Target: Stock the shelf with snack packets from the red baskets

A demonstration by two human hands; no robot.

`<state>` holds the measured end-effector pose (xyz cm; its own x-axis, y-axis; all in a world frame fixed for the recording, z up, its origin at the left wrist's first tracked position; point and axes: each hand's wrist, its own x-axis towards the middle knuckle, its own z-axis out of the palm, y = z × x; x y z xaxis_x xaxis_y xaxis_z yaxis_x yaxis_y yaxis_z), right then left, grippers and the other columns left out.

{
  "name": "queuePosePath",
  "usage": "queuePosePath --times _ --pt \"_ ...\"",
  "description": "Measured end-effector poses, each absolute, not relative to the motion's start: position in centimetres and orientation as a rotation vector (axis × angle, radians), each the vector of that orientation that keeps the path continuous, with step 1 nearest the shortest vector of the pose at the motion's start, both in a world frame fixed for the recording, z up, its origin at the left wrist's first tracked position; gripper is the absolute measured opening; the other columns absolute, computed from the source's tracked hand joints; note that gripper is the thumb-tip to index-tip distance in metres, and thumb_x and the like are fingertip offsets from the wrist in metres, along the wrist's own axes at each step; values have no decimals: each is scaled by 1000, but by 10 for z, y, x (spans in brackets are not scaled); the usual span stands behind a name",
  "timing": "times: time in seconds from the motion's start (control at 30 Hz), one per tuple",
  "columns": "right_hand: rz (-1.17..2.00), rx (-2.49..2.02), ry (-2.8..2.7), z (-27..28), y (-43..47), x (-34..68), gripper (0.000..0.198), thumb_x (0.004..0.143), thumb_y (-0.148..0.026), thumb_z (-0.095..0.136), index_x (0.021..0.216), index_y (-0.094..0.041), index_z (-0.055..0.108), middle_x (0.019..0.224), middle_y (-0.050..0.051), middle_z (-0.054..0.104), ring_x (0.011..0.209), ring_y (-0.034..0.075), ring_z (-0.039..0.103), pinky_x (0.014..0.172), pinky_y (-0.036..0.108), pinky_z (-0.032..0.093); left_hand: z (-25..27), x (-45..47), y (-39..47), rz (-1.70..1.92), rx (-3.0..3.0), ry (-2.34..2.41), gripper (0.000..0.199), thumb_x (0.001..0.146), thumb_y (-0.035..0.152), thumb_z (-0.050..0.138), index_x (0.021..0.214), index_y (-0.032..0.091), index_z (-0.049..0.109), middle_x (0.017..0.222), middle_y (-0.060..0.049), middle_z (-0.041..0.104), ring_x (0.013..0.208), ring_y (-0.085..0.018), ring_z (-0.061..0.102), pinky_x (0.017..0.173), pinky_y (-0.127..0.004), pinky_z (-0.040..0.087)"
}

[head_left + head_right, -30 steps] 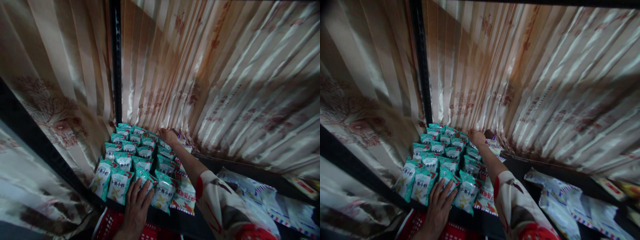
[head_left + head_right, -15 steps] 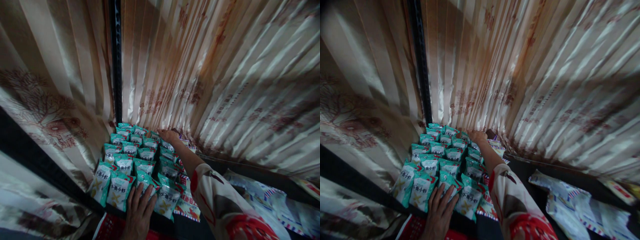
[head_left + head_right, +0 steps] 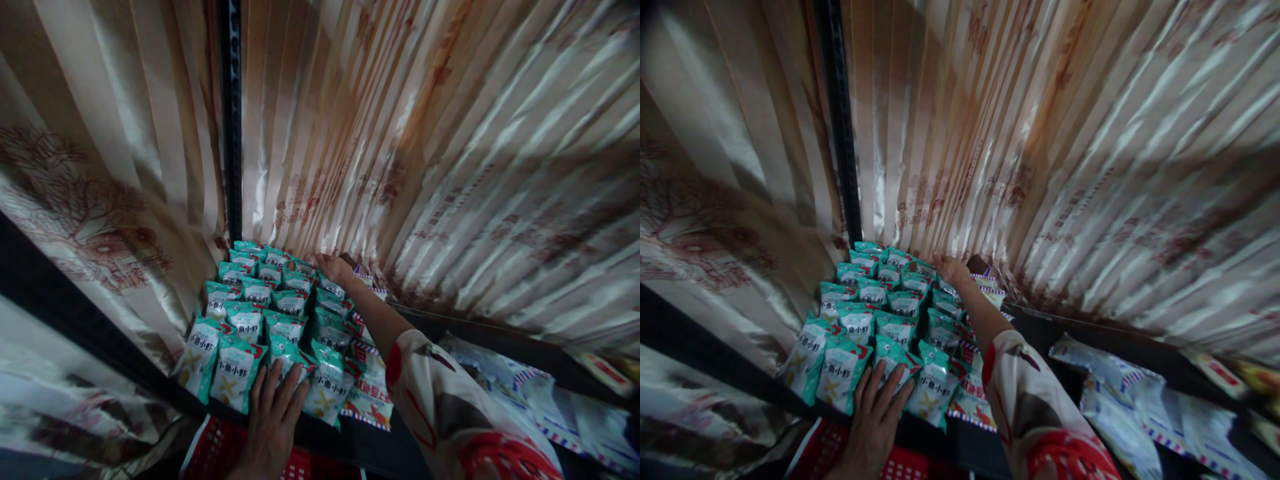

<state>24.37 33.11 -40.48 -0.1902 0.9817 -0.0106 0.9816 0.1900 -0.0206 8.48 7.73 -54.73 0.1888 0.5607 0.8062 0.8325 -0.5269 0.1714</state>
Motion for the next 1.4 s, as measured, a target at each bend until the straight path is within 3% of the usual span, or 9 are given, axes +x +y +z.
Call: queuePosePath --times 0.13,0.27,0.43,0.6,0.9,1.1,1.4 --pt "23 -1956 -2293 -391 307 254 57 97 -40 11 111 -14 60 104 13 68 100 21 63 80 27 45 -549 85 73 -1194 -2207 -1356 42 84 11 48 123 25 55 142 2 41 137 -27 23 113 -46 18" --pt "181 -1567 -2225 -385 250 271 40 94 -38 33 111 -17 62 101 7 69 89 18 64 76 25 46 -545 83 71 -1182 -2203 -1349 47 81 10 52 126 27 52 143 -1 40 138 -28 22 112 -48 19" --pt "358 -1269 -2421 -390 166 295 34 90 -43 43 100 -22 67 95 4 70 85 16 64 76 24 47 -534 90 62 -1189 -2209 -1303 43 82 15 55 123 26 54 143 -4 39 137 -29 23 111 -50 22" --pt "109 -1331 -2702 -403 127 299 25 88 -34 50 105 -22 65 100 8 67 98 22 59 84 31 45 -531 114 47 -1005 -2327 -1099 36 85 18 53 120 25 55 146 -1 35 135 -26 26 111 -47 20" --pt "58 -1406 -2615 -410 126 284 27 89 -28 47 110 -21 62 101 7 67 98 21 58 88 32 42 -547 125 56 -926 -2324 -1070 24 88 20 50 110 21 60 140 -1 44 133 -23 31 109 -45 26" --pt "-70 -1643 -2411 -407 150 289 32 91 -29 41 117 -20 59 111 9 65 104 22 56 93 31 39 -546 124 55 -932 -2337 -1064 25 89 18 48 111 20 59 142 -1 41 133 -23 31 110 -44 25" --pt "129 -1599 -2506 -412 180 285 31 87 -35 52 112 -19 61 106 8 66 102 22 57 92 31 38 -543 130 57 -931 -2357 -1058 26 89 16 48 113 20 58 144 -1 39 133 -21 31 109 -42 27"
